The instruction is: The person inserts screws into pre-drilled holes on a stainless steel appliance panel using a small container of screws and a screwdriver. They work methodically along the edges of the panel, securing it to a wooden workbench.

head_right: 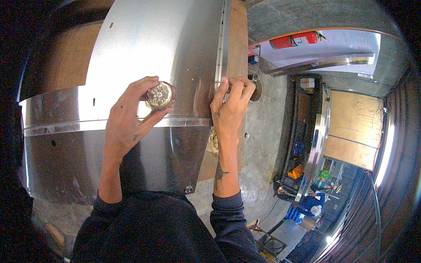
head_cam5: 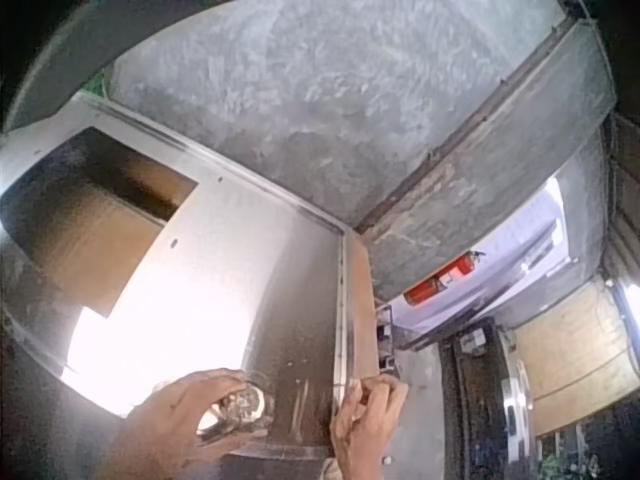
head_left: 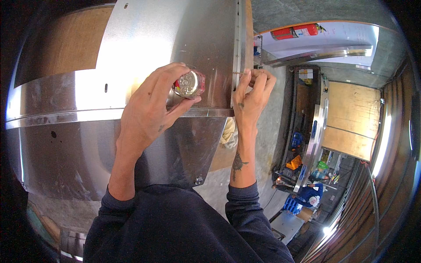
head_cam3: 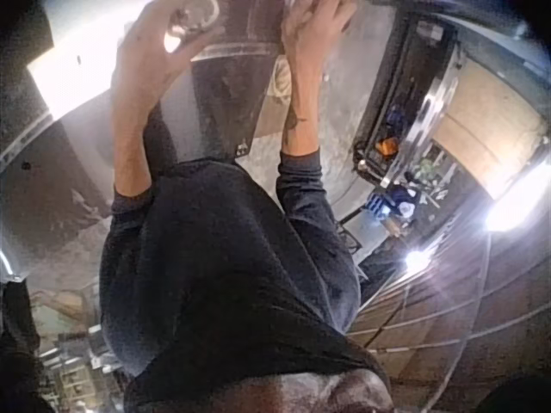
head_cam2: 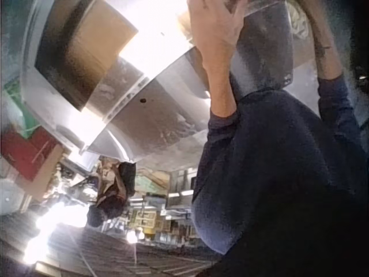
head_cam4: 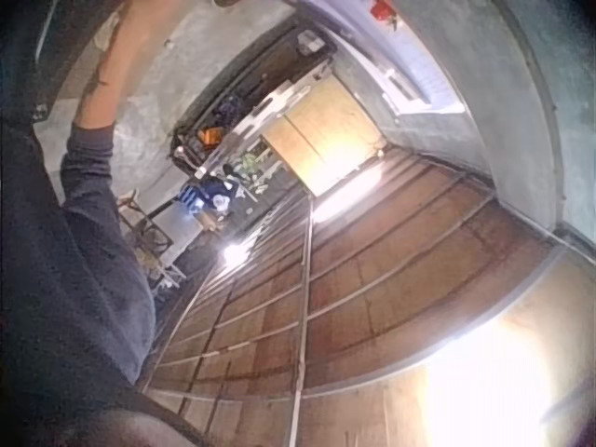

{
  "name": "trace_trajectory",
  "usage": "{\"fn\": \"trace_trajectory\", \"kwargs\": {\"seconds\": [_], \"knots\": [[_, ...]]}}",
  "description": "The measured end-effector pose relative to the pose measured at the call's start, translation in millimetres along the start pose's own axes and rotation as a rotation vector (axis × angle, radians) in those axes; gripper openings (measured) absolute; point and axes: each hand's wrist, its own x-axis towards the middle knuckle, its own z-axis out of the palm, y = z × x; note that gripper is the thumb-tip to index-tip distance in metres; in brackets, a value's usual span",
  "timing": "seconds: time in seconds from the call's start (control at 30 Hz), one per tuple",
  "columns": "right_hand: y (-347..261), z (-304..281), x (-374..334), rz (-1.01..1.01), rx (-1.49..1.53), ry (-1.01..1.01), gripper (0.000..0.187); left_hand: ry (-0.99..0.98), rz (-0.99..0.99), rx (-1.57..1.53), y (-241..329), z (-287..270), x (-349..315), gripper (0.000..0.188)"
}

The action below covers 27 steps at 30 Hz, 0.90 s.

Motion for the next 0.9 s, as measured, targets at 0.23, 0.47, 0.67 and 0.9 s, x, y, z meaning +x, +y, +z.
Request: {"fn": "trace_trajectory", "kwargs": {"seconds": [0.23,0.47,0.67,0.9], "knots": [[-0.6,-0.1,2.8,0.000,0.008,0.001,0.011,-0.002,-0.008,0.001,2.0,-2.1,2.4,0.063],[-1.1,1.8,4.4,0.015,0.028,0.003,0.012,-0.016,-0.015,0.001,1.6,-2.8,4.1,0.062],[-3.5,-2.8,5.6,0.053,0.019,-0.014,0.012,-0.013,-0.003,-0.009,0.8,-2.3,5.0,0.062],[-33.4,-34.8,10.1,0.166,0.155,0.137,0.011,-0.024,-0.027,-0.014,2.7,-2.9,4.3,0.062]]}}
